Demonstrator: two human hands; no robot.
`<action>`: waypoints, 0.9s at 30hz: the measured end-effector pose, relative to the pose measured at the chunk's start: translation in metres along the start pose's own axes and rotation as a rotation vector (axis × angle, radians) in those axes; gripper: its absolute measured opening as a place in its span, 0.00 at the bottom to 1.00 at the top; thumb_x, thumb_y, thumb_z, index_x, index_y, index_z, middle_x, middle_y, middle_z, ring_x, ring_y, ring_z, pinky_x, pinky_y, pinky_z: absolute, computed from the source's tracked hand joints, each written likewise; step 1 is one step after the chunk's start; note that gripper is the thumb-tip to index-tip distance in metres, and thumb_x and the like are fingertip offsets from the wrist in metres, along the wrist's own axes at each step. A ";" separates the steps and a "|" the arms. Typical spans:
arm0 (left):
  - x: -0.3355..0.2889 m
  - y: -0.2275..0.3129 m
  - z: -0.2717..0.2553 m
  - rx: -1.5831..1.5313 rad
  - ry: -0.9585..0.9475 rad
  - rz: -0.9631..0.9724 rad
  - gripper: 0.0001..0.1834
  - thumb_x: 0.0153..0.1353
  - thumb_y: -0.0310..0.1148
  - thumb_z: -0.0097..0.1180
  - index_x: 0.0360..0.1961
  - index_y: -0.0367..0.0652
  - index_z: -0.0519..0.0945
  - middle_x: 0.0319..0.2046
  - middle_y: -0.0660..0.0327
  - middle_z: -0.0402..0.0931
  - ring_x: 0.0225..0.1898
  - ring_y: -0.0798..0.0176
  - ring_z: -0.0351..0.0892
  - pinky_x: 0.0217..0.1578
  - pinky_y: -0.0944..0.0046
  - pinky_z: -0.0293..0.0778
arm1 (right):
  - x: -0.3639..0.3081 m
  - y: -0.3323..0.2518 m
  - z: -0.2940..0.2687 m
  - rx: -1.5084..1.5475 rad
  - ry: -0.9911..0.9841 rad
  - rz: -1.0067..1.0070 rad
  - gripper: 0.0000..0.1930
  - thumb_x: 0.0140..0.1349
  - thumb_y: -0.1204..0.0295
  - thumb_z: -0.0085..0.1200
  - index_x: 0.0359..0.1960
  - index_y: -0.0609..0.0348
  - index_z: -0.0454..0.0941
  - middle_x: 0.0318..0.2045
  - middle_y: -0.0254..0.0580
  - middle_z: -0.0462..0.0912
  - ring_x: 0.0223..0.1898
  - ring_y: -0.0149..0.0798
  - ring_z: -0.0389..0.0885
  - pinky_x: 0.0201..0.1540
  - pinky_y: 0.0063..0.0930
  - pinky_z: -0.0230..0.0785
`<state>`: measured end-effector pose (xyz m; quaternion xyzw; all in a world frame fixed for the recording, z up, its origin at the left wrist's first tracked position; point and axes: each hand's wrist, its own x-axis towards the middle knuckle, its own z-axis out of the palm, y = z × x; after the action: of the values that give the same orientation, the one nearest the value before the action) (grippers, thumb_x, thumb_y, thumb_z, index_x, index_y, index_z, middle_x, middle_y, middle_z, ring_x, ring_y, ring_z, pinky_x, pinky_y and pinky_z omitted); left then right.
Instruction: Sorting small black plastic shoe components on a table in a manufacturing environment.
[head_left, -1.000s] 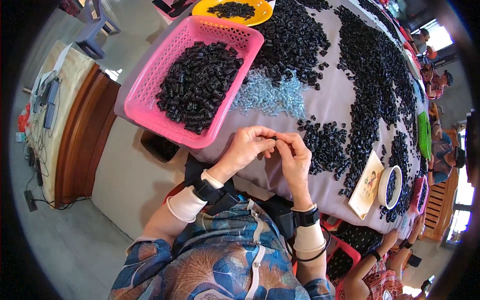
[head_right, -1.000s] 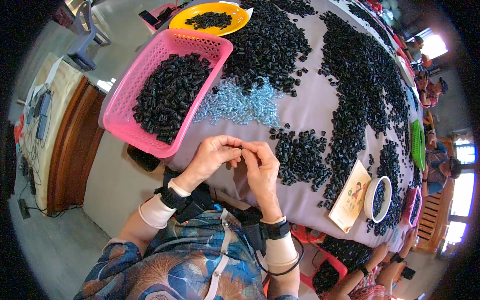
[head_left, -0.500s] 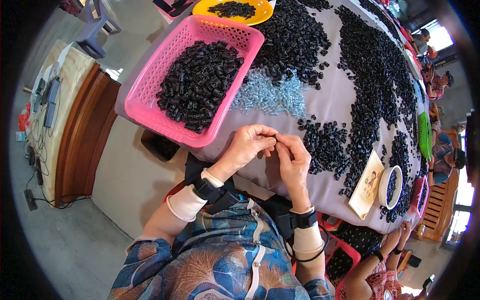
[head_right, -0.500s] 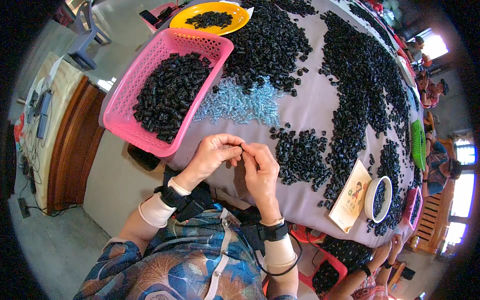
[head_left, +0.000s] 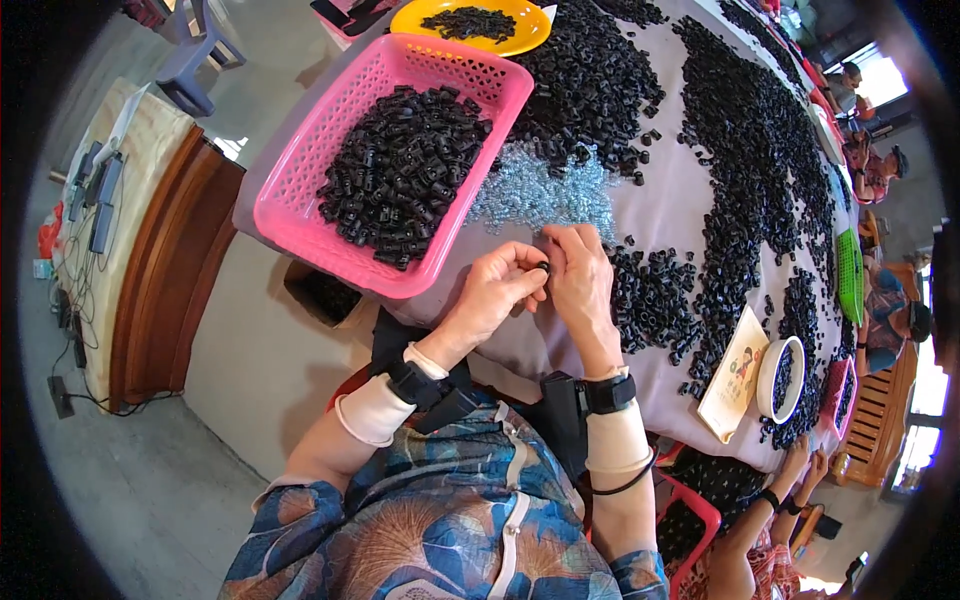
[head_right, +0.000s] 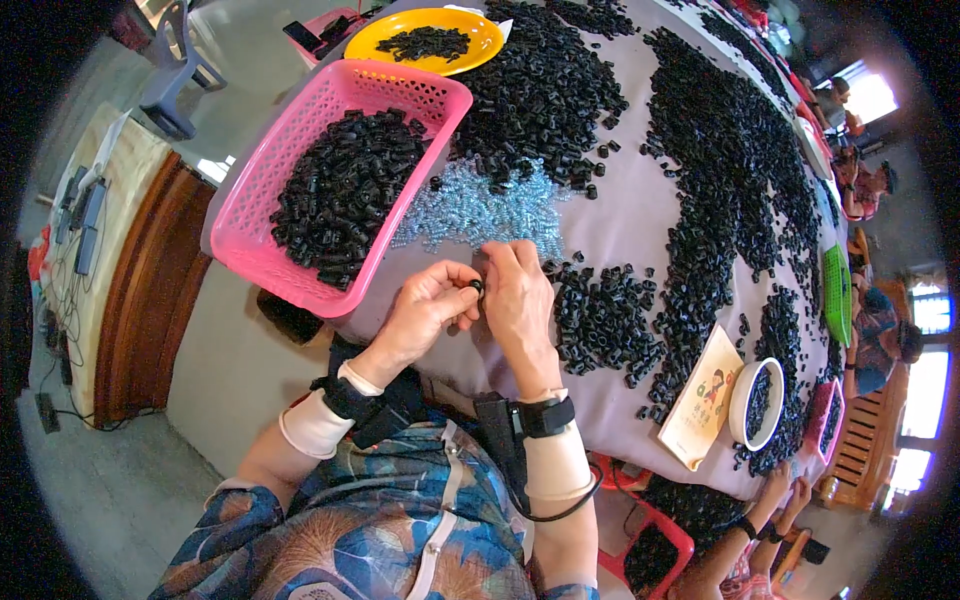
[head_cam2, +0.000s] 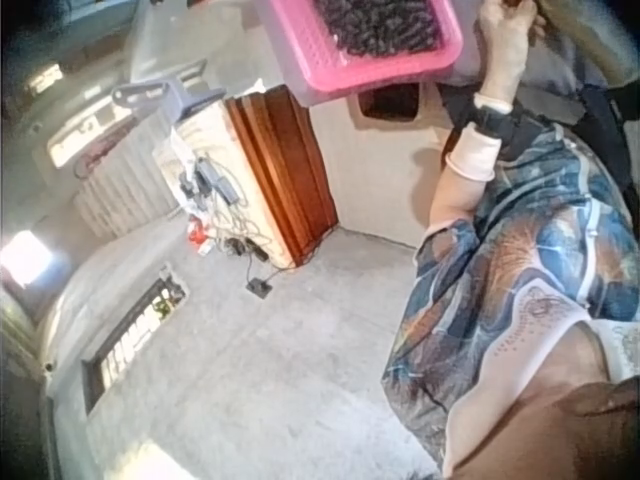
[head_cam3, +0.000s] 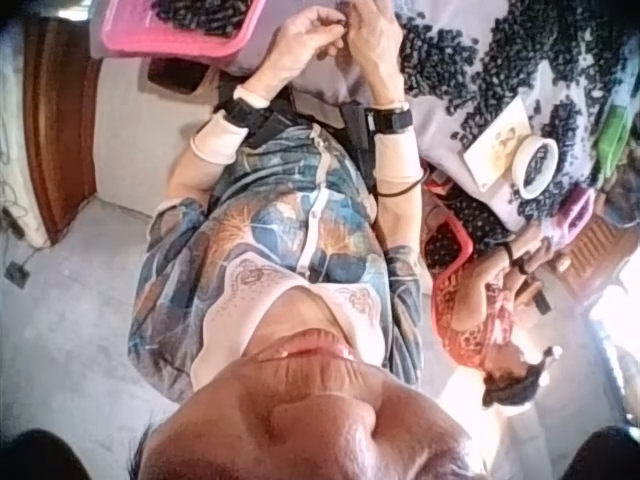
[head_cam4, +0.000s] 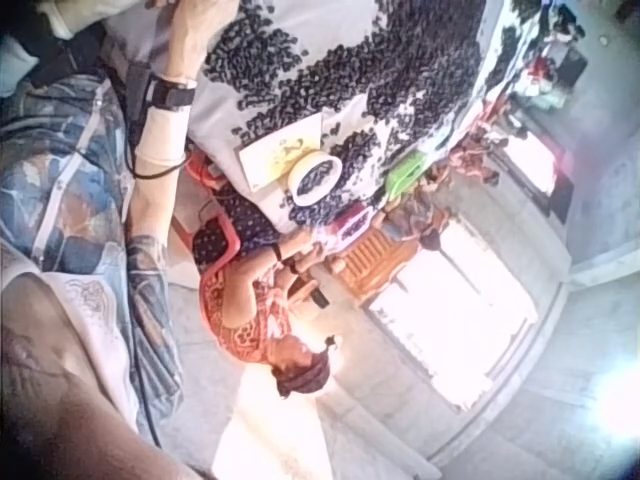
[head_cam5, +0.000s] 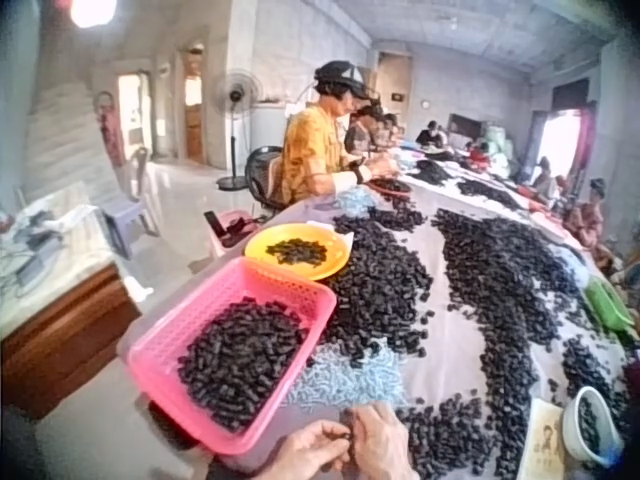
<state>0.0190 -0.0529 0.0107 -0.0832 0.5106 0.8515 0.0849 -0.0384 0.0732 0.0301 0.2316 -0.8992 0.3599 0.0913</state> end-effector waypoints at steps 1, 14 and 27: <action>-0.001 0.001 -0.001 0.000 0.005 0.002 0.07 0.60 0.30 0.52 0.39 0.42 0.72 0.24 0.66 0.74 0.22 0.75 0.71 0.22 0.77 0.64 | 0.002 -0.001 0.001 0.003 -0.003 -0.003 0.07 0.55 0.79 0.49 0.36 0.59 0.75 0.31 0.46 0.73 0.31 0.52 0.76 0.31 0.40 0.69; -0.002 0.003 -0.003 -0.007 -0.013 -0.043 0.07 0.60 0.30 0.52 0.39 0.43 0.72 0.24 0.67 0.74 0.23 0.75 0.72 0.22 0.77 0.64 | 0.000 0.007 -0.008 -0.056 -0.112 0.043 0.03 0.54 0.77 0.49 0.31 0.60 0.71 0.30 0.50 0.73 0.30 0.54 0.75 0.31 0.43 0.68; -0.002 0.003 0.000 0.020 -0.028 -0.029 0.07 0.60 0.30 0.52 0.39 0.42 0.72 0.23 0.65 0.74 0.21 0.74 0.71 0.20 0.76 0.63 | 0.010 0.009 -0.002 -0.128 -0.082 0.047 0.06 0.53 0.77 0.51 0.33 0.58 0.72 0.33 0.46 0.72 0.32 0.53 0.76 0.32 0.42 0.70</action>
<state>0.0205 -0.0543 0.0132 -0.0778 0.5167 0.8461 0.1055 -0.0515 0.0763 0.0293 0.2183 -0.9286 0.2940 0.0606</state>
